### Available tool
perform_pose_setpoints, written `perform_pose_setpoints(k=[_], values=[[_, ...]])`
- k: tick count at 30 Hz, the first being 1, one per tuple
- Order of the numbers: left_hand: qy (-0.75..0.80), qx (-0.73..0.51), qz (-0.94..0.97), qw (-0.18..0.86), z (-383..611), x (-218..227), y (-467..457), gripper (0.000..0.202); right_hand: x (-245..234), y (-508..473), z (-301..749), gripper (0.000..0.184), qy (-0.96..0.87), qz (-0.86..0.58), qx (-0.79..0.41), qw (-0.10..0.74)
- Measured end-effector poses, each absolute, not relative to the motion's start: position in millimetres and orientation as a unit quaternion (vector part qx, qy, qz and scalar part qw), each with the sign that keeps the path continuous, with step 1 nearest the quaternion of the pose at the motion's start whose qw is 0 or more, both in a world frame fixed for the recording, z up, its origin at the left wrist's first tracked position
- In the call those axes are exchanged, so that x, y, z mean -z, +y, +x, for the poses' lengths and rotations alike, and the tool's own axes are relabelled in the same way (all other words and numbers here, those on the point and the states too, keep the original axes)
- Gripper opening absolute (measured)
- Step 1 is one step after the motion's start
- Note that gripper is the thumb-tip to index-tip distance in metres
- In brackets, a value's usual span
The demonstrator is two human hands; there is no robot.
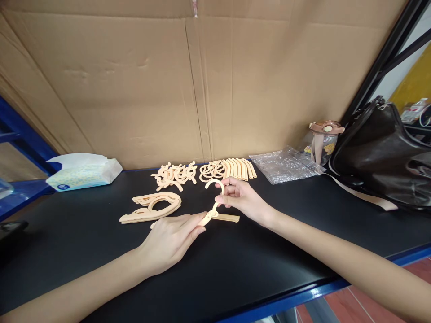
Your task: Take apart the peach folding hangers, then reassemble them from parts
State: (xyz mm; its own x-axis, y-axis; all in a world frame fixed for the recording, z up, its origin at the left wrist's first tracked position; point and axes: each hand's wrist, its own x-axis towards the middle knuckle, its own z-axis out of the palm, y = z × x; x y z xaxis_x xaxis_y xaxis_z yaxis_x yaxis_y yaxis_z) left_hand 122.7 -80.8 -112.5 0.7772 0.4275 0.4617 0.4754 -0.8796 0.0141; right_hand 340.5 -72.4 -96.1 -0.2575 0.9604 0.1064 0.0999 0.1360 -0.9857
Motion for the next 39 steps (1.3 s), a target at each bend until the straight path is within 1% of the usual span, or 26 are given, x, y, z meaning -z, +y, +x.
perform_pose_setpoints(k=[4, 14, 29, 39], values=[[-0.242, 0.229, -0.943, 0.032, 122.7, 110.3, -81.9, 0.029, 97.7, -73.5, 340.0, 0.041, -0.626, -0.432, -0.471, 0.447], [-0.238, 0.224, -0.944, 0.047, 123.8, 112.3, -81.6, 0.030, 99.2, -75.2, 339.9, 0.035, -0.645, -0.421, -0.450, 0.451], [-0.255, 0.207, -0.944, 0.042, 124.2, 111.2, -83.0, 0.030, 105.4, -76.4, 339.3, 0.036, -0.654, -0.412, -0.434, 0.463], [-0.261, 0.197, -0.944, 0.040, 124.9, 111.2, -82.7, 0.032, 105.7, -76.8, 337.8, 0.037, -0.640, -0.423, -0.445, 0.461]])
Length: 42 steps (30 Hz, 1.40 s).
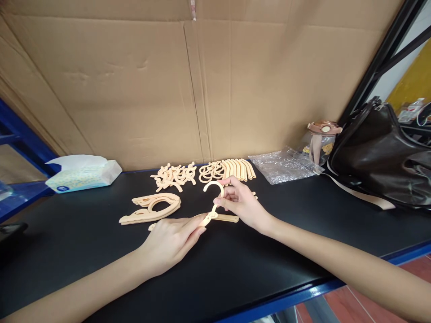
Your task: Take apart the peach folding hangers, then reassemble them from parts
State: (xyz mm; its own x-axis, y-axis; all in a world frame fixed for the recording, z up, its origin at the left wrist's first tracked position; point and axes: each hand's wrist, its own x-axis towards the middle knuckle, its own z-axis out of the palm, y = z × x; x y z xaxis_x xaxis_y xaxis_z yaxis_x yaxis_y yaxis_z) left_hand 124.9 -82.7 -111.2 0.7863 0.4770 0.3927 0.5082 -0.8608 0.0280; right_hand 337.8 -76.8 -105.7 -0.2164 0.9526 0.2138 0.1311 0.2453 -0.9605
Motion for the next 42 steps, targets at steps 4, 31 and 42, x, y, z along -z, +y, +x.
perform_pose_setpoints(k=[4, 31, 42], values=[[-0.268, 0.182, -0.945, 0.037, 125, 111, -83, 0.033, 107, -78, 337, 0.038, -0.647, -0.421, -0.442, 0.458], [-0.417, 0.200, -0.807, -0.368, 127, 105, -81, 0.029, 109, -82, 336, 0.024, -0.883, -0.407, -0.061, 0.225], [-0.425, 0.243, -0.672, -0.556, 132, 102, -71, 0.032, 110, -80, 340, 0.018, -0.880, -0.449, 0.043, 0.149]])
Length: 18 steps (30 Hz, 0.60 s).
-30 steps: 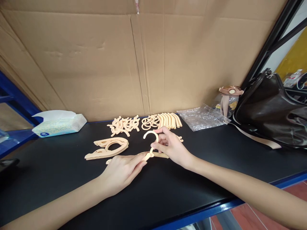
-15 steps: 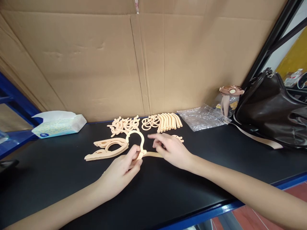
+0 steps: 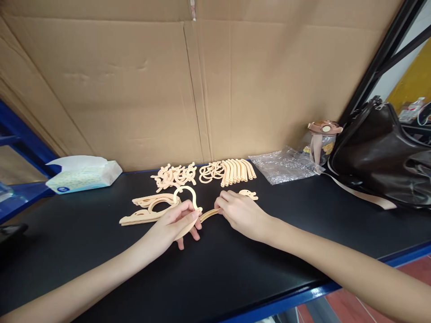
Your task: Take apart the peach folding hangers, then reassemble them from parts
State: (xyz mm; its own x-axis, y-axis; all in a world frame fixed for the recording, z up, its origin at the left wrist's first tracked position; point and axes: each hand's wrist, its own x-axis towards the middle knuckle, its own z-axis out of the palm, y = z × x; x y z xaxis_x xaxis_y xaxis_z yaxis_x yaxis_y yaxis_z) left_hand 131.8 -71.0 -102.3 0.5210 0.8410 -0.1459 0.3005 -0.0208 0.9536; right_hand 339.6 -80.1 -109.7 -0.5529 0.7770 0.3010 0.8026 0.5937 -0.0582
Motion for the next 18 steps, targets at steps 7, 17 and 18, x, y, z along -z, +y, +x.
perform_pose_setpoints(k=[7, 17, 18], values=[[0.442, -0.262, 0.637, 0.575, 131, 103, -63, 0.030, 108, -82, 342, 0.027, -0.886, -0.445, 0.030, 0.129], [0.446, -0.243, 0.616, 0.603, 132, 92, -65, 0.029, 103, -83, 340, 0.043, -0.876, -0.463, 0.011, 0.135], [0.445, -0.238, 0.621, 0.599, 132, 91, -65, 0.028, 104, -83, 340, 0.046, -0.877, -0.461, 0.011, 0.136]])
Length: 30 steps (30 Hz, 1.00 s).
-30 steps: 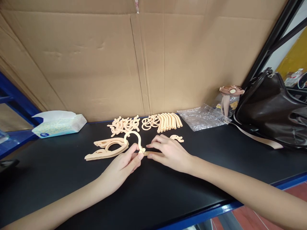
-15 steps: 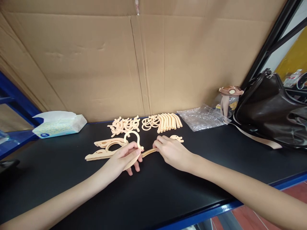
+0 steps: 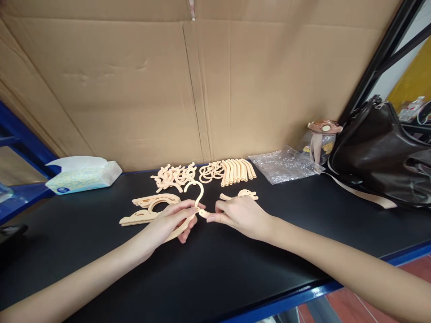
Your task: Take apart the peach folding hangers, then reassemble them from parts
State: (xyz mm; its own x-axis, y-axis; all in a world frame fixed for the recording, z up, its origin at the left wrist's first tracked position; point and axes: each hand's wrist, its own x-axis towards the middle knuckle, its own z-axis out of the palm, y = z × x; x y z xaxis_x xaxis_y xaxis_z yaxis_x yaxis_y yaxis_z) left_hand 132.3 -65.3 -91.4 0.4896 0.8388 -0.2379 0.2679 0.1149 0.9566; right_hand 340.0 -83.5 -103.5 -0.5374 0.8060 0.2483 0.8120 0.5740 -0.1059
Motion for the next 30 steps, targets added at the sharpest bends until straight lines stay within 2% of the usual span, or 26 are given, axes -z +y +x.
perform_pose_setpoints(k=[10, 22, 30], values=[[0.459, -0.194, 0.667, 0.554, 130, 91, -66, 0.044, 108, -85, 339, 0.054, -0.882, -0.443, 0.062, 0.150], [0.453, -0.184, 0.646, 0.587, 125, 84, -66, 0.035, 112, -80, 342, 0.050, -0.883, -0.409, 0.156, 0.169], [0.413, -0.162, 0.638, 0.629, 119, 88, -64, 0.032, 111, -82, 340, 0.050, -0.886, -0.392, 0.170, 0.178]])
